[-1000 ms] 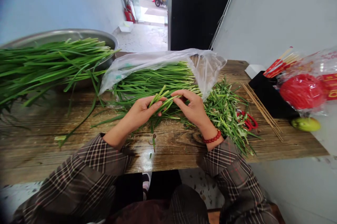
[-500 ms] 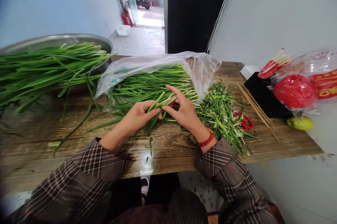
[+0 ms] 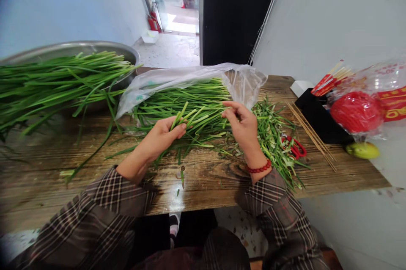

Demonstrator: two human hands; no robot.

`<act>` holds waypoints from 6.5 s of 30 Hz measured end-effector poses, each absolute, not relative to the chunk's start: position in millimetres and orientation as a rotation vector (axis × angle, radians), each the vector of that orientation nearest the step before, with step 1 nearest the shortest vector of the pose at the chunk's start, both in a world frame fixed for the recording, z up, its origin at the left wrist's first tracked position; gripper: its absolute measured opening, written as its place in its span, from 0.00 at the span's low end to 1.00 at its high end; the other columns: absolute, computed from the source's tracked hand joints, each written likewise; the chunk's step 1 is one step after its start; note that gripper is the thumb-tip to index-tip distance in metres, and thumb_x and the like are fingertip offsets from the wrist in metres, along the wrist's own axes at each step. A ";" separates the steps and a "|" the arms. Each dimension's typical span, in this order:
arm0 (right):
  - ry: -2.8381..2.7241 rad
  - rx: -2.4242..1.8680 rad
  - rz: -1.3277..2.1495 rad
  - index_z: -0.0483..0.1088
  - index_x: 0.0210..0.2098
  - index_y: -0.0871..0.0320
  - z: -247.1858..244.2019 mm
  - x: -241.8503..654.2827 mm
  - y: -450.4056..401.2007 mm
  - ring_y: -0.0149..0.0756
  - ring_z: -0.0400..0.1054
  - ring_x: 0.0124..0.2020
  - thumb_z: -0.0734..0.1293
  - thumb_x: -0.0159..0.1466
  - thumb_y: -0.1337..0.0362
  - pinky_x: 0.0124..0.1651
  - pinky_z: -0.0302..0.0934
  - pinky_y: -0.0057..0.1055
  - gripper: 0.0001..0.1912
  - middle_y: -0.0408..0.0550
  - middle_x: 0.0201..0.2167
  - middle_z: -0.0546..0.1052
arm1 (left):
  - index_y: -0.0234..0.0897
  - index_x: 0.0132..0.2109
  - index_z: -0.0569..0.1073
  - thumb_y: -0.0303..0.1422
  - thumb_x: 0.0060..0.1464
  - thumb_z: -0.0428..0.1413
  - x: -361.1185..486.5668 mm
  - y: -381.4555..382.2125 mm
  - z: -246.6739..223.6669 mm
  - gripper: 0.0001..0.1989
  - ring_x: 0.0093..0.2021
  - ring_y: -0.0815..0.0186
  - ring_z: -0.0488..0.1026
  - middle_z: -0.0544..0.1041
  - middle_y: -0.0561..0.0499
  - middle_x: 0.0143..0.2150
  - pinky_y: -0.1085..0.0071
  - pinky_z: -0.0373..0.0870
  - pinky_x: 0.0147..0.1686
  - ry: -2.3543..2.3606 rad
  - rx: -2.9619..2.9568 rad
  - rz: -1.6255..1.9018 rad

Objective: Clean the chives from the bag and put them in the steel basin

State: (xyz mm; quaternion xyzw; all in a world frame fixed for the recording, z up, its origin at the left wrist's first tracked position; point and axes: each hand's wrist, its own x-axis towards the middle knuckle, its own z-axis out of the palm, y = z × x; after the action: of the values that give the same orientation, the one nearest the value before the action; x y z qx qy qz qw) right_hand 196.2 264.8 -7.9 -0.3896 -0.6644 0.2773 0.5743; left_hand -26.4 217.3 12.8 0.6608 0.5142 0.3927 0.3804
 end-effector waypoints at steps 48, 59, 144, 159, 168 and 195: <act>-2.016 -0.764 0.659 0.76 0.34 0.54 0.8 189.1 251.7 0.35 0.72 0.35 0.64 0.66 0.59 0.42 0.66 0.35 0.09 0.46 0.32 0.79 | 0.36 0.42 0.79 0.44 0.58 0.55 -30.9 215.5 16.8 0.16 0.44 0.61 0.75 0.81 0.48 0.42 0.68 0.69 0.48 1.340 1.689 1.260; -1.895 -0.765 0.945 0.75 0.38 0.54 -6.8 200.2 261.4 0.32 0.72 0.34 0.65 0.66 0.58 0.37 0.66 0.30 0.08 0.44 0.33 0.78 | 0.37 0.43 0.77 0.42 0.59 0.53 -47.1 220.2 17.9 0.14 0.43 0.62 0.72 0.79 0.50 0.41 0.68 0.66 0.47 1.564 1.579 1.635; -2.081 -0.573 1.259 0.78 0.28 0.57 8.9 235.6 267.6 0.36 0.71 0.31 0.66 0.61 0.43 0.38 0.66 0.35 0.24 0.48 0.24 0.77 | 0.32 0.33 0.73 0.39 0.51 0.60 -14.0 227.4 -7.8 0.12 0.19 0.74 0.66 0.76 0.51 0.26 0.76 0.59 0.22 1.181 1.381 1.335; -1.612 -0.753 0.696 0.75 0.33 0.52 13.5 209.9 252.9 0.32 0.68 0.31 0.67 0.64 0.55 0.36 0.63 0.32 0.09 0.44 0.29 0.75 | 0.32 0.39 0.75 0.39 0.50 0.61 -15.3 223.2 -2.3 0.14 0.20 0.74 0.67 0.76 0.51 0.29 0.76 0.57 0.20 1.187 1.313 1.345; -1.690 -0.758 1.273 0.71 0.31 0.56 8.6 199.7 253.0 0.28 0.64 0.24 0.69 0.60 0.50 0.27 0.60 0.26 0.15 0.41 0.23 0.71 | 0.34 0.38 0.74 0.40 0.53 0.60 -25.1 218.2 9.4 0.13 0.27 0.70 0.72 0.79 0.48 0.32 0.73 0.67 0.27 1.158 1.265 1.458; -1.691 -0.967 0.622 0.75 0.37 0.55 18.6 226.0 284.7 0.33 0.71 0.34 0.64 0.65 0.54 0.39 0.65 0.31 0.12 0.46 0.33 0.79 | 0.36 0.37 0.72 0.37 0.54 0.60 -54.7 204.8 56.3 0.09 0.31 0.68 0.74 0.78 0.51 0.34 0.72 0.73 0.35 0.974 1.273 1.589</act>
State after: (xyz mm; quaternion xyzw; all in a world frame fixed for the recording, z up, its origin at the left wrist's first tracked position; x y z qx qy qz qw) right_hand 226.0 284.7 18.6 -0.4034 -0.7057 0.2596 0.5214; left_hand -54.7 204.8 56.3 0.5096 0.3902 0.6363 0.4281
